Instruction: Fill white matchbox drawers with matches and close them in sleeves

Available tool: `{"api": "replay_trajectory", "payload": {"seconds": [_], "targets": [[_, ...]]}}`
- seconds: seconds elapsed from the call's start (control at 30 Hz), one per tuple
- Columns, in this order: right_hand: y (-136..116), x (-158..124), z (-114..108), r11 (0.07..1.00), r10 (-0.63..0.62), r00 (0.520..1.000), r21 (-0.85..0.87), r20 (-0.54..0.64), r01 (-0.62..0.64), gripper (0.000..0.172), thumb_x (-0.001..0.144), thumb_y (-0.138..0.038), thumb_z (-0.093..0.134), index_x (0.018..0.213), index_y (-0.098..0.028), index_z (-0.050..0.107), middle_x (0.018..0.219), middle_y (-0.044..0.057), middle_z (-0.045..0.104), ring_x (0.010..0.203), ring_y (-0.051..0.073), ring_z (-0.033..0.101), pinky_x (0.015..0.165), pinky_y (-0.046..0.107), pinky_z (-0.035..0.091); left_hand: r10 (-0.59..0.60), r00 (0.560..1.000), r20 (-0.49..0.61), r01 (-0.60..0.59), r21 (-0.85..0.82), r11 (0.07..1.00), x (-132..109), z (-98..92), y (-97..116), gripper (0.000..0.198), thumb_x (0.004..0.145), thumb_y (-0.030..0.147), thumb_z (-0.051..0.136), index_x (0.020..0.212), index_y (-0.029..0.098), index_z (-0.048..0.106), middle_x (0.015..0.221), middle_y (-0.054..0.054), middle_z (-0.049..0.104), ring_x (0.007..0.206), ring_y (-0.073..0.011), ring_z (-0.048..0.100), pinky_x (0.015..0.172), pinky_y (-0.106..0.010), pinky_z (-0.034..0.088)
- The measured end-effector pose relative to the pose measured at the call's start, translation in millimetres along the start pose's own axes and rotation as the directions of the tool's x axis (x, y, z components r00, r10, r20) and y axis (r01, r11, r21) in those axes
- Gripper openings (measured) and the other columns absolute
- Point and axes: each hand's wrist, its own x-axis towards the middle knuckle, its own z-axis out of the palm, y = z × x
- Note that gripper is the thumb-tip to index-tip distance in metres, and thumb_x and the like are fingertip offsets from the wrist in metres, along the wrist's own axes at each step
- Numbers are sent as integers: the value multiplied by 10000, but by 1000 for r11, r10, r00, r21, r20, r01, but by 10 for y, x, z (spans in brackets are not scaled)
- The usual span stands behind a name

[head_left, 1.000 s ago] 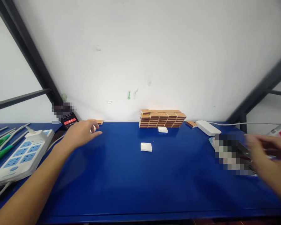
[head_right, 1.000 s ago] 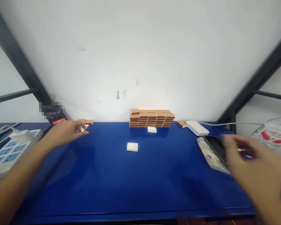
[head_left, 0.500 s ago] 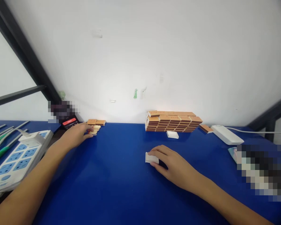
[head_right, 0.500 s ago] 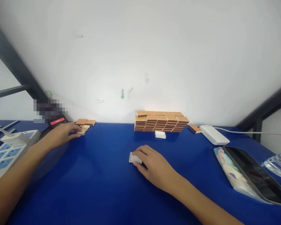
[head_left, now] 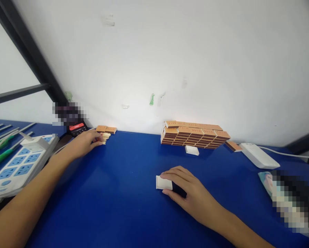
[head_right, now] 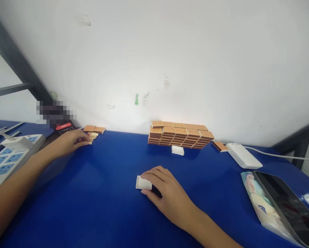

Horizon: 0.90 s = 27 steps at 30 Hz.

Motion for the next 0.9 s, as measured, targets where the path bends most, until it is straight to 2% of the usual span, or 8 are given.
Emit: {"api": "replay_trajectory", "payload": {"seconds": [0.17,0.33,0.5,0.6,0.77,0.9], "targets": [[16,32,-2,1000,6,1000,-9,-20,-6,309,1022,-249,705,1328,-283,692,1235,91,778,1151,281,715,973,494,649,20,1000,10,-20,12,1000,-13,10,37,455,956,634,563,913,219,745,979,-105,738,899,-282,666,840,-396,509],[138,63,-69,998,33,997,-44,-70,-36,310,1017,-284,712,1327,-296,708,1208,84,788,1128,287,732,968,500,658,-9,1000,-13,9,-2,1000,-25,20,79,459,962,651,570,892,226,727,976,-109,728,914,-302,656,859,-421,519],[241,55,-142,996,64,991,-61,-120,-72,288,1016,-344,720,1302,-309,720,1179,78,784,1116,287,737,942,479,664,17,1000,-16,-17,-2,1000,-46,21,129,421,980,612,577,953,222,735,990,-100,720,922,-293,660,890,-425,530],[244,48,-165,995,71,990,-56,-121,-79,291,1007,-338,735,1297,-314,721,1177,65,783,1123,277,729,945,460,660,13,1000,-22,-13,-7,1000,-57,12,92,439,956,644,599,990,233,750,1012,-96,730,919,-297,664,863,-414,526],[193,48,-179,998,39,993,-51,-115,-45,290,1006,-296,736,1296,-295,722,1173,65,793,1111,270,728,960,453,652,-18,999,-27,19,14,1000,-20,-20,25,400,883,620,625,920,243,756,997,-106,743,895,-306,656,832,-428,511],[154,36,-164,999,17,997,-37,-75,-20,293,999,-249,741,1290,-284,717,1185,64,794,1120,266,720,972,456,644,-7,1000,-3,7,12,1000,-45,-75,216,409,887,627,588,853,254,753,921,-103,744,854,-304,658,784,-429,518]]}}
